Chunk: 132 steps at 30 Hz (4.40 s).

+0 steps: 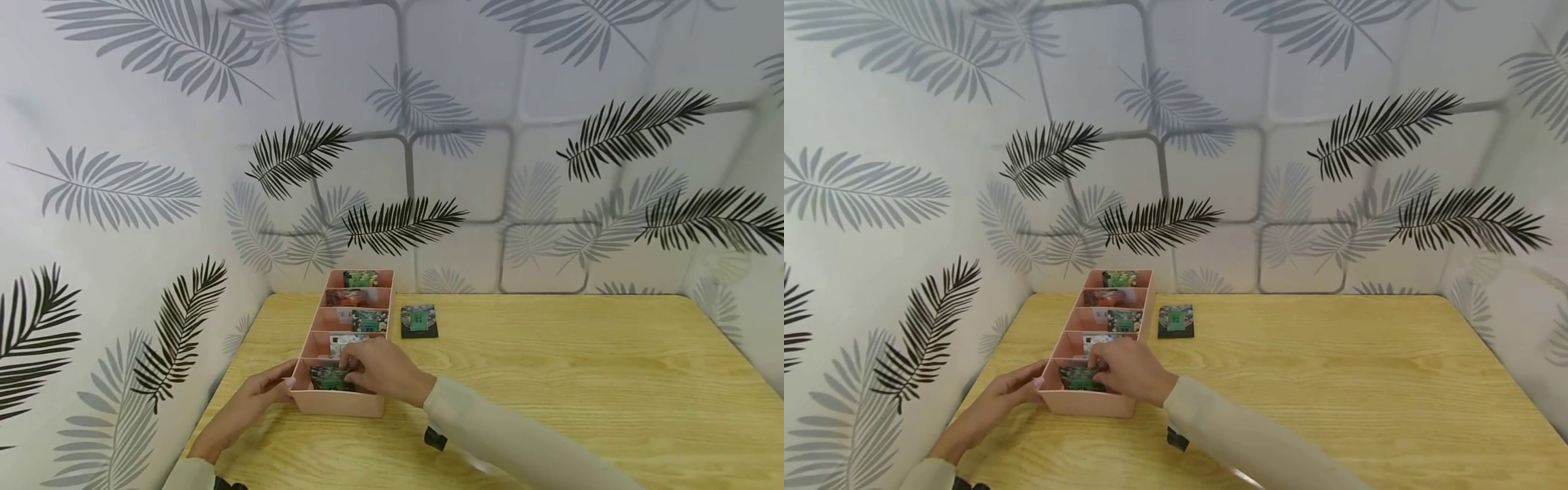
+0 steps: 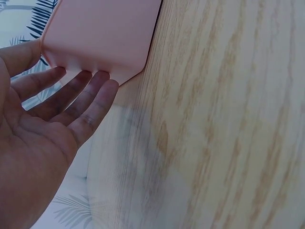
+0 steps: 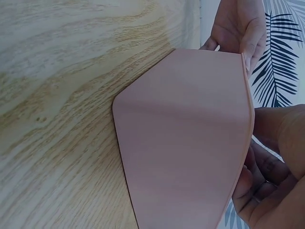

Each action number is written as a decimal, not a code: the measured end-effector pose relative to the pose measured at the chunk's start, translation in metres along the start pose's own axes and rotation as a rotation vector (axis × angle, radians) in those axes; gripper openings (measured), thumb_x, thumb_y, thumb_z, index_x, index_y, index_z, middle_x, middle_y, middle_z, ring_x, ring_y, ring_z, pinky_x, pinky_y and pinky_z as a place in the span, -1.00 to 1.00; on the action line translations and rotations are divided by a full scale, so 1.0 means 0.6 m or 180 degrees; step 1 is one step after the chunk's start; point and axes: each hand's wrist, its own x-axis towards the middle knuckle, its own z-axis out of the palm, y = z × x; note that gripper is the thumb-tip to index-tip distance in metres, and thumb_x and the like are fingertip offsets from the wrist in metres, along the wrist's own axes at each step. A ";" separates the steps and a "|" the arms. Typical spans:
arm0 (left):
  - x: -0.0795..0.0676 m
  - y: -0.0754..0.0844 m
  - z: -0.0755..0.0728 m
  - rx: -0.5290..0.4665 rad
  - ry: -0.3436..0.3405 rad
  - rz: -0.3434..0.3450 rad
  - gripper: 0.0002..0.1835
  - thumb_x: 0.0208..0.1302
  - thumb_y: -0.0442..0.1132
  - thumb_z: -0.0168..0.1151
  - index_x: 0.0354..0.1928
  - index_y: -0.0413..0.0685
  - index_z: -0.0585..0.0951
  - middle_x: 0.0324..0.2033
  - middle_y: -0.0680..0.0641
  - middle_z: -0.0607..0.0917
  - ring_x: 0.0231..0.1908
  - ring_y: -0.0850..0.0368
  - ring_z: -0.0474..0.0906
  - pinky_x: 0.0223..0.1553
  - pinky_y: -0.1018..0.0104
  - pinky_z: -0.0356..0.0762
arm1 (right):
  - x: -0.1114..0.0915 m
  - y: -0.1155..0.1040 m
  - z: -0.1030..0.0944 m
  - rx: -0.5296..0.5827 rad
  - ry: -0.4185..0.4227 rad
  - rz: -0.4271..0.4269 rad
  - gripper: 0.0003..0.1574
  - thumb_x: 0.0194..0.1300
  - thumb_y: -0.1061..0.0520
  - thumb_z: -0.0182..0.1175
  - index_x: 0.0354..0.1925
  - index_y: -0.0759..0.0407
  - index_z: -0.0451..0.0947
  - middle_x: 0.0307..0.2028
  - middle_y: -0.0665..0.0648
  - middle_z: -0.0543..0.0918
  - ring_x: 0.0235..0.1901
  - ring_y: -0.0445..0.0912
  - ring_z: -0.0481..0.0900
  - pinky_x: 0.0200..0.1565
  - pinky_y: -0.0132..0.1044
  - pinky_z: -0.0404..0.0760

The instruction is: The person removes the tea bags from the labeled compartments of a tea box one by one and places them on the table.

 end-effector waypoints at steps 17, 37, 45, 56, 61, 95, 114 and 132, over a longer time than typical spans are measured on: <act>-0.001 -0.001 -0.001 0.0052 -0.0011 -0.0017 -0.29 0.61 -0.02 0.08 0.60 -0.20 0.16 0.55 -0.30 0.16 0.49 -0.29 0.14 0.29 0.18 0.47 | -0.001 -0.010 -0.003 0.0033 0.0018 0.0085 -0.77 0.35 0.00 0.42 -0.45 -0.08 0.63 -0.54 -0.23 0.57 -0.56 -0.37 0.45 -0.44 -0.51 0.47; 0.000 -0.002 0.000 0.0087 -0.0007 -0.0011 -0.29 0.62 -0.02 0.07 0.59 -0.24 0.16 0.53 -0.35 0.18 0.45 -0.30 0.23 0.26 0.16 0.50 | -0.004 -0.001 -0.009 0.0147 0.0592 -0.0008 -0.86 0.44 0.04 0.33 -0.18 0.00 0.82 -0.28 -0.10 0.77 -0.36 -0.34 0.61 -0.28 -0.49 0.59; 0.004 -0.003 0.000 0.0016 -0.0030 0.0031 -0.30 0.62 -0.05 0.07 0.59 -0.26 0.15 0.53 -0.36 0.16 0.32 -0.26 0.44 0.22 0.09 0.55 | -0.008 0.004 -0.030 0.0539 0.0707 0.0141 -0.82 0.47 0.05 0.29 -0.11 0.05 0.79 -0.27 -0.07 0.77 -0.48 -0.33 0.51 -0.37 -0.42 0.54; 0.002 -0.002 0.000 0.0047 -0.0002 0.0006 -0.29 0.62 -0.03 0.06 0.59 -0.26 0.15 0.53 -0.37 0.18 0.31 -0.25 0.45 0.23 0.05 0.54 | -0.012 0.020 -0.064 0.0905 0.1000 0.0220 -0.85 0.48 0.08 0.28 -0.11 0.06 0.77 -0.46 -0.04 0.68 -0.64 -0.12 0.52 -0.44 -0.37 0.50; 0.000 0.000 0.000 0.0065 0.0014 -0.0015 -0.29 0.62 -0.02 0.07 0.59 -0.26 0.15 0.53 -0.37 0.17 0.38 -0.29 0.36 0.23 0.07 0.54 | -0.019 0.029 -0.082 0.0934 0.1072 0.0309 -0.85 0.49 0.08 0.28 -0.11 0.06 0.76 -0.47 -0.01 0.66 -0.59 -0.12 0.45 -0.50 -0.34 0.39; 0.002 -0.004 0.001 0.0026 0.0097 -0.0100 -0.30 0.60 -0.03 0.10 0.60 -0.19 0.19 0.53 -0.28 0.21 0.40 -0.22 0.34 0.21 0.15 0.54 | -0.068 0.108 -0.145 0.0784 0.1398 0.0581 -0.86 0.48 0.05 0.29 -0.12 0.01 0.76 -0.32 -0.11 0.73 -0.50 -0.17 0.50 -0.43 -0.26 0.48; -0.001 -0.001 0.001 0.0000 -0.0018 0.0057 -0.31 0.62 -0.09 0.08 0.59 -0.28 0.16 0.52 -0.38 0.19 0.31 -0.28 0.44 0.24 0.03 0.53 | -0.096 0.156 -0.155 0.0789 0.1379 0.0891 -0.84 0.48 0.05 0.28 -0.10 0.04 0.76 -0.30 -0.06 0.74 -0.46 -0.09 0.49 -0.40 -0.22 0.45; 0.000 -0.001 0.000 -0.0027 -0.0051 0.0002 -0.29 0.63 -0.06 0.07 0.59 -0.30 0.13 0.52 -0.39 0.17 0.24 -0.11 0.54 0.24 -0.05 0.52 | -0.118 0.214 -0.159 0.0724 0.1412 0.1067 -0.85 0.48 0.09 0.28 -0.12 0.07 0.76 -0.30 -0.01 0.74 -0.50 -0.07 0.42 -0.43 -0.22 0.39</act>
